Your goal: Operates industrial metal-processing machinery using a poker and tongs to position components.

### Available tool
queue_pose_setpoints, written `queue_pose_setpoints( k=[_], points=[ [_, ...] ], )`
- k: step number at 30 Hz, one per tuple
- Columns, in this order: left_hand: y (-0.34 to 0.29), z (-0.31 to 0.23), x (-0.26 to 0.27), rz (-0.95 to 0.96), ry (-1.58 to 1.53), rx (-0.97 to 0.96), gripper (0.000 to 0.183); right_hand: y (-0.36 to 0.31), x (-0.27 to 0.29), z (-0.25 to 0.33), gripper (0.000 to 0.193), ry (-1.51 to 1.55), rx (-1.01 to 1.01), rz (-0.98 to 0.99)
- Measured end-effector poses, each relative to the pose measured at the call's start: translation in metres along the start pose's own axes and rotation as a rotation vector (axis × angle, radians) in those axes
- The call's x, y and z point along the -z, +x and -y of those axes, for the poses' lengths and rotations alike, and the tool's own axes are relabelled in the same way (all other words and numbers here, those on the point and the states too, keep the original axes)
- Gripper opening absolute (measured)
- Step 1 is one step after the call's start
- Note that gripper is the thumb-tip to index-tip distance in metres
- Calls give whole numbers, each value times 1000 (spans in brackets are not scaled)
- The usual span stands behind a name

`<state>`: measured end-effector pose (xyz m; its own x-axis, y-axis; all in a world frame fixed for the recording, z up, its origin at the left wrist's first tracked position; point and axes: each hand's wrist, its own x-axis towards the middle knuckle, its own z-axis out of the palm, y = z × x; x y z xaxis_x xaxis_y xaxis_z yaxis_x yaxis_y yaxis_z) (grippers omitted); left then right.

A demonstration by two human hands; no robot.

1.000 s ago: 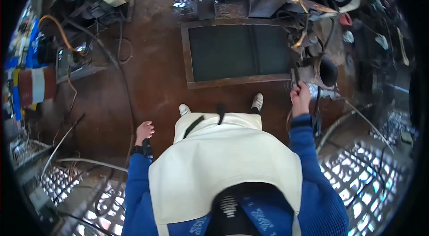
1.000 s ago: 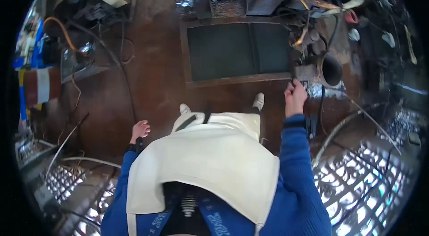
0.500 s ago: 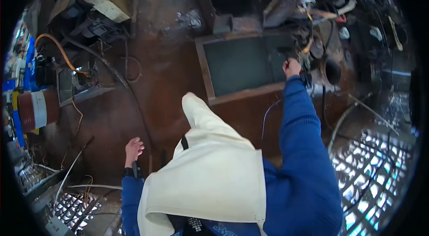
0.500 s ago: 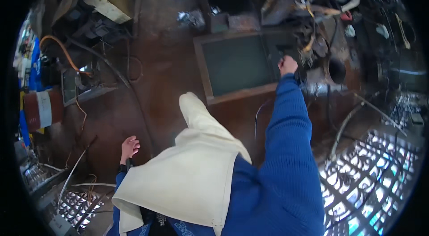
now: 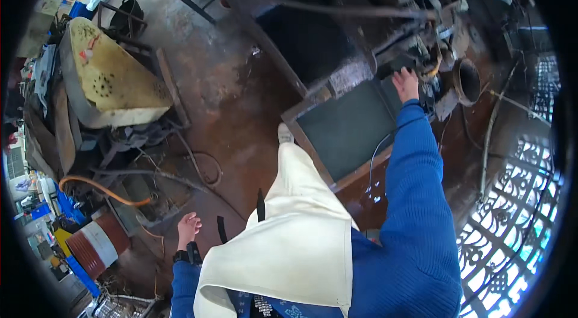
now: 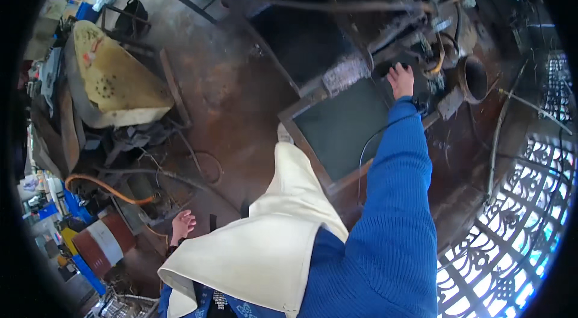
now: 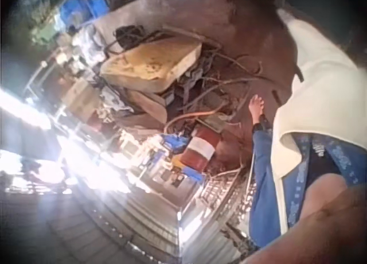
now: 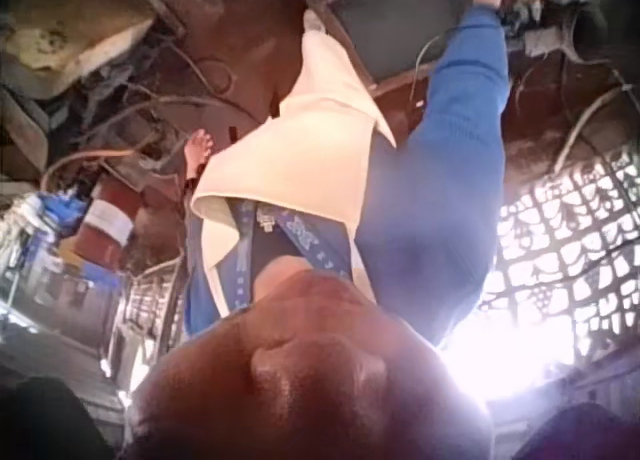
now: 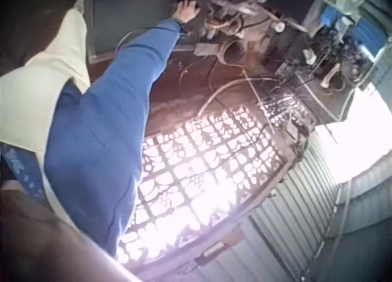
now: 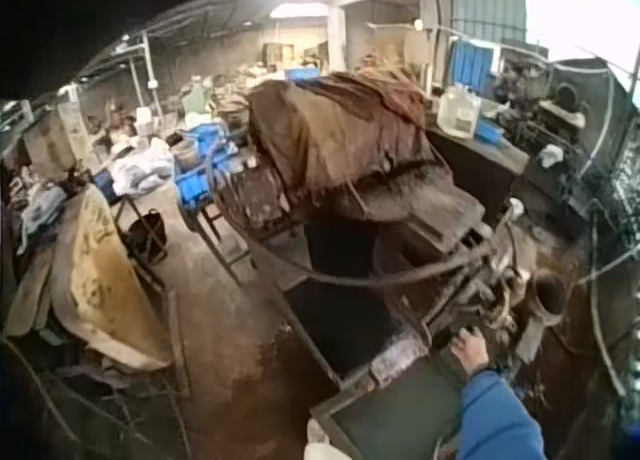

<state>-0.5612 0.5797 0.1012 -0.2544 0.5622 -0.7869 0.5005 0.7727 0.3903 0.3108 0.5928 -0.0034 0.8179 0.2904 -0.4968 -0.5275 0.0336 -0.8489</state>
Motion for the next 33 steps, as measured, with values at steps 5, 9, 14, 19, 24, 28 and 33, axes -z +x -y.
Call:
queue_pose_setpoints(
  k=[5,9,14,19,24,28,33],
  points=[
    [50,-119,11,117,-88,-144,26,-18,-64,21,61,-276,65,170],
    [71,-179,21,300,54,-204,27,-83,-126,23,36,-401,-17,205],
    [128,-298,31,320,124,-376,27,-171,-213,45,24,-531,37,191],
    [179,-444,47,384,153,-540,28,-221,-318,118,29,-580,399,107],
    [263,-572,74,318,48,-827,26,-244,-376,127,30,-685,458,-59],
    [265,-647,98,429,-140,-839,26,-257,-417,115,31,-680,431,-91],
    [295,-715,137,479,-45,-785,27,-259,-511,126,31,-717,473,-44]
  ],
)
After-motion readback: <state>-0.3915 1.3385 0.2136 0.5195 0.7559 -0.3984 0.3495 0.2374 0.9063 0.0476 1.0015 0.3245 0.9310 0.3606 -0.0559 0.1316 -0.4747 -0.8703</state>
